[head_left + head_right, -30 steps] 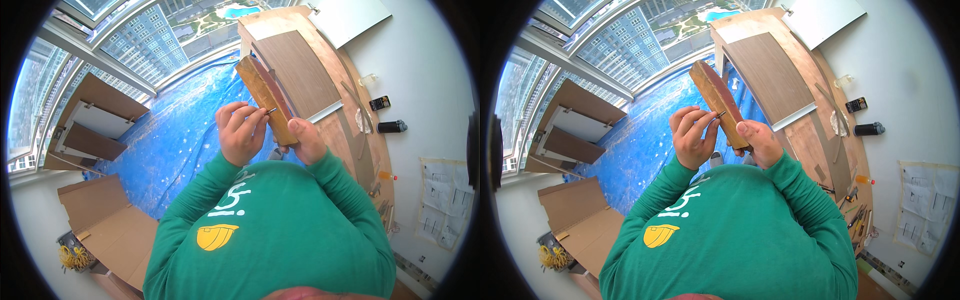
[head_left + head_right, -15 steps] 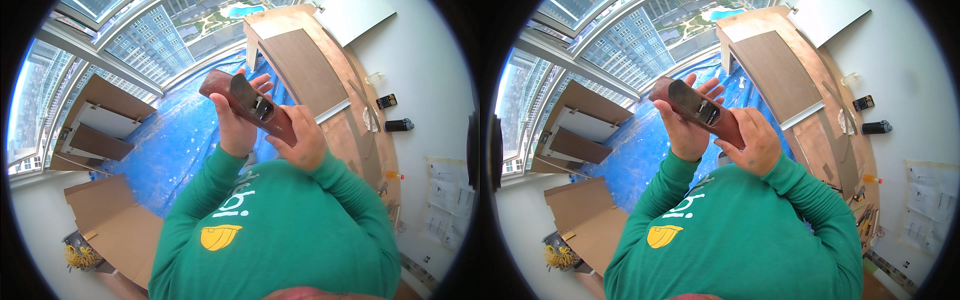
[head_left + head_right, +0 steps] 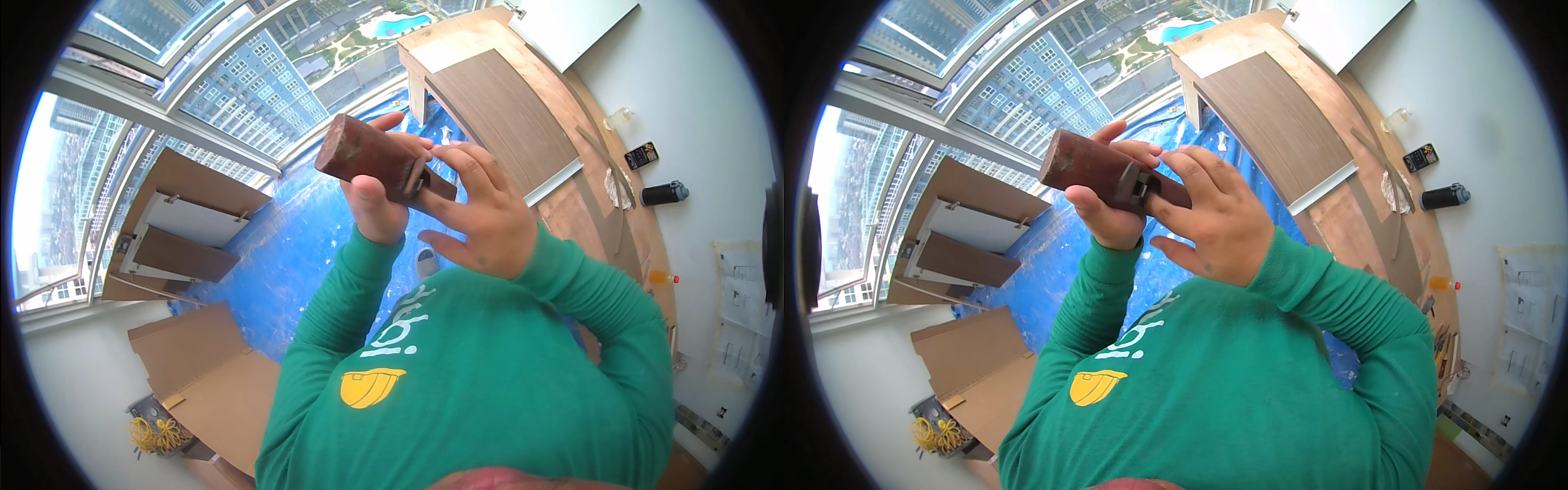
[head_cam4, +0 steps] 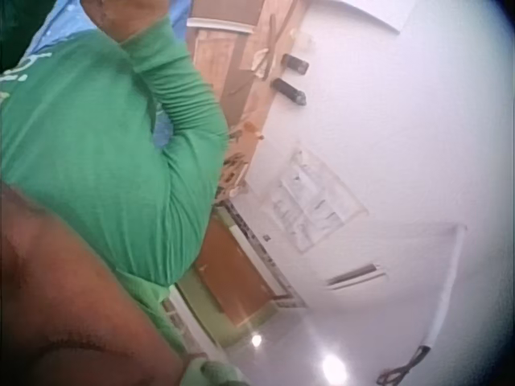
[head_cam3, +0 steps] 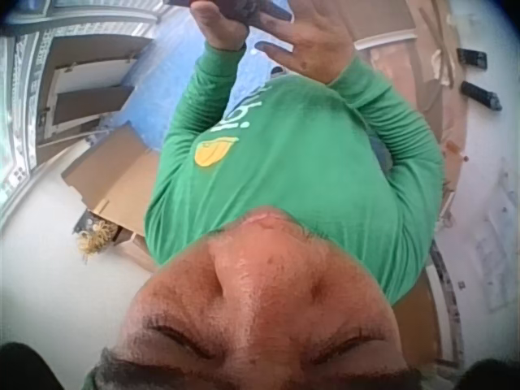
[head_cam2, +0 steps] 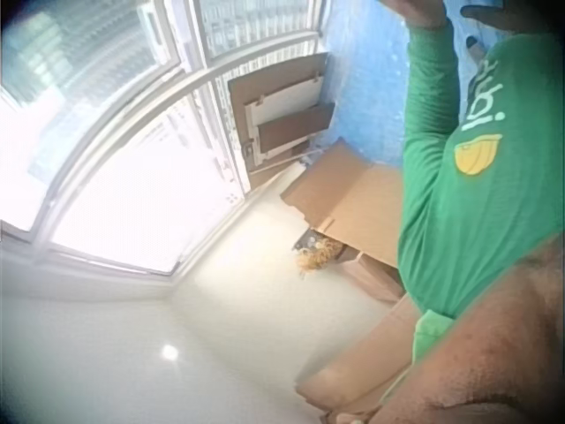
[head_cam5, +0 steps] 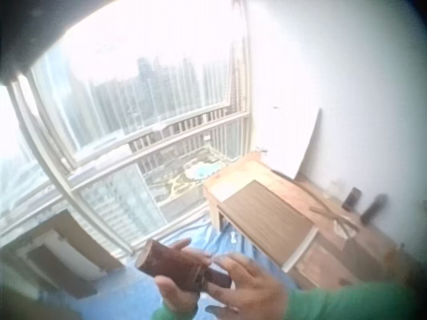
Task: The person assembles a wooden cabinet door by attaching a metal handle with screws. They use a hammer to tap the handle into place, then use a screwdriver to tighten the screws. The person also handles a small wooden block and a metal strip during the process.
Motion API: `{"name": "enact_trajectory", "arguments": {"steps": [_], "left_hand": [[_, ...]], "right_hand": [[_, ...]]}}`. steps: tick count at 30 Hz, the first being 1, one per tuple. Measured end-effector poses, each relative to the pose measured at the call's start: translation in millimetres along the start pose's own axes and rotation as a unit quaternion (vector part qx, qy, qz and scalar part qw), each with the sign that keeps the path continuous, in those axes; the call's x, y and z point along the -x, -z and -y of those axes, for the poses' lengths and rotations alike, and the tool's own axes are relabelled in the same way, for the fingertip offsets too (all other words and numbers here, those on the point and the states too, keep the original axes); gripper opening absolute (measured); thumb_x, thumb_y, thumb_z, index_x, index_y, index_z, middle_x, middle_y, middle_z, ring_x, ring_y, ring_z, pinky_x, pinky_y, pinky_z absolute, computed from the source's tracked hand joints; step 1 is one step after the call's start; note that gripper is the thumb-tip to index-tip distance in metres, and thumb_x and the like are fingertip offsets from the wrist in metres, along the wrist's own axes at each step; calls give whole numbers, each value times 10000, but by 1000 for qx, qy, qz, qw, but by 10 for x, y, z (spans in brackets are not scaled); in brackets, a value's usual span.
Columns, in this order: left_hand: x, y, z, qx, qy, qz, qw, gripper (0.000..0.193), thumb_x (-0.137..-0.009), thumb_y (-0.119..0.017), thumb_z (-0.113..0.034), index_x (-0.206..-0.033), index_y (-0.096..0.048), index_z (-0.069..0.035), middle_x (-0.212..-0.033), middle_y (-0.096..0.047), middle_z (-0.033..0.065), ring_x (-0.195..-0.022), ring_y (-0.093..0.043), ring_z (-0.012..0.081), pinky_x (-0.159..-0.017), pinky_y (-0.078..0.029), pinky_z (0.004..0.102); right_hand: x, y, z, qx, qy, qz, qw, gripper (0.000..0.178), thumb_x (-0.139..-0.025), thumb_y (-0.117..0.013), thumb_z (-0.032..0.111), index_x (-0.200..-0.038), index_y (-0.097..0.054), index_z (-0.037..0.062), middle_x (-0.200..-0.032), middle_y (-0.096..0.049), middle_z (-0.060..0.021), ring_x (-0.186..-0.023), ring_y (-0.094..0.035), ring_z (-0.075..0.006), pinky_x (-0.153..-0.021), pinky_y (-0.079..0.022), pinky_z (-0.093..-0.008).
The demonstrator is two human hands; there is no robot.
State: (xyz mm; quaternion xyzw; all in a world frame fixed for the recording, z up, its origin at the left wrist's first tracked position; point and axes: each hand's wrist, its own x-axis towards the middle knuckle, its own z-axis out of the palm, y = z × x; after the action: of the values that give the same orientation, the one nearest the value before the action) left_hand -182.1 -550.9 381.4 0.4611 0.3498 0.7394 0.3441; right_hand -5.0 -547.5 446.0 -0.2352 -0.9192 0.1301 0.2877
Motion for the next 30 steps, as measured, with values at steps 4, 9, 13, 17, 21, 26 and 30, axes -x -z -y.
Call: {"name": "enact_trajectory", "arguments": {"steps": [4,9,13,17,21,26,30], "left_hand": [[-112,18,-65,89,85,-46,991,1124,-867,-280,-936,-1289,-489,84,-866,-701,126,-970,-682,290,-937,-514,418],[-208,57,-62,138,63,14,988,1115,-887,-234,-920,-1277,-495,92,-837,-697,164,-931,-690,321,-920,-525,446],[-275,-54,-356,227,32,26,973,1109,-867,-217,-939,-1219,-536,63,-831,-694,188,-934,-689,342,-941,-518,477],[-329,-197,-668,321,39,8,946,1111,-839,-202,-966,-1146,-565,38,-838,-694,197,-921,-693,349,-987,-494,510],[-311,-121,-726,197,-2,-33,980,1063,-893,-149,-917,-1088,-592,29,-820,-700,201,-942,-698,336,-1018,-472,512],[-250,46,-526,110,29,-43,993,1039,-908,-140,-900,-1105,-597,11,-902,-716,170,-993,-700,315,-1100,-405,487],[-147,20,-422,108,64,-80,989,972,-950,-160,-853,-1113,-603,-4,-908,-721,156,-995,-689,296,-1105,-401,486]], "right_hand": [[26,111,-158,-166,-15,-18,986,381,-831,-807,176,-1187,-710,78,-1421,-490,-204,-1283,-483,-382,-1054,-443,-459],[105,6,-206,-180,-82,-70,978,339,-846,-784,124,-1164,-703,39,-1293,-562,-191,-1205,-538,-365,-1025,-457,-439],[8,148,-144,-147,-45,-134,979,339,-880,-763,114,-1190,-676,12,-1214,-593,-174,-1115,-591,-334,-987,-481,-409],[141,197,-385,-163,-118,-186,962,333,-949,-705,137,-1245,-640,-2,-1210,-597,-168,-1093,-599,-274,-954,-495,-385],[404,125,-525,-191,-204,-179,943,305,-1003,-653,180,-1248,-635,-2,-1207,-597,-141,-1082,-589,-228,-929,-497,-343],[603,49,-575,-262,-278,-98,919,368,-982,-694,231,-1255,-633,-9,-1207,-602,-126,-1071,-595,-220,-920,-502,-343],[429,94,-410,-279,-159,-31,946,541,-928,-759,273,-1353,-572,-5,-1241,-603,-145,-1089,-618,-250,-938,-514,-374]]}}
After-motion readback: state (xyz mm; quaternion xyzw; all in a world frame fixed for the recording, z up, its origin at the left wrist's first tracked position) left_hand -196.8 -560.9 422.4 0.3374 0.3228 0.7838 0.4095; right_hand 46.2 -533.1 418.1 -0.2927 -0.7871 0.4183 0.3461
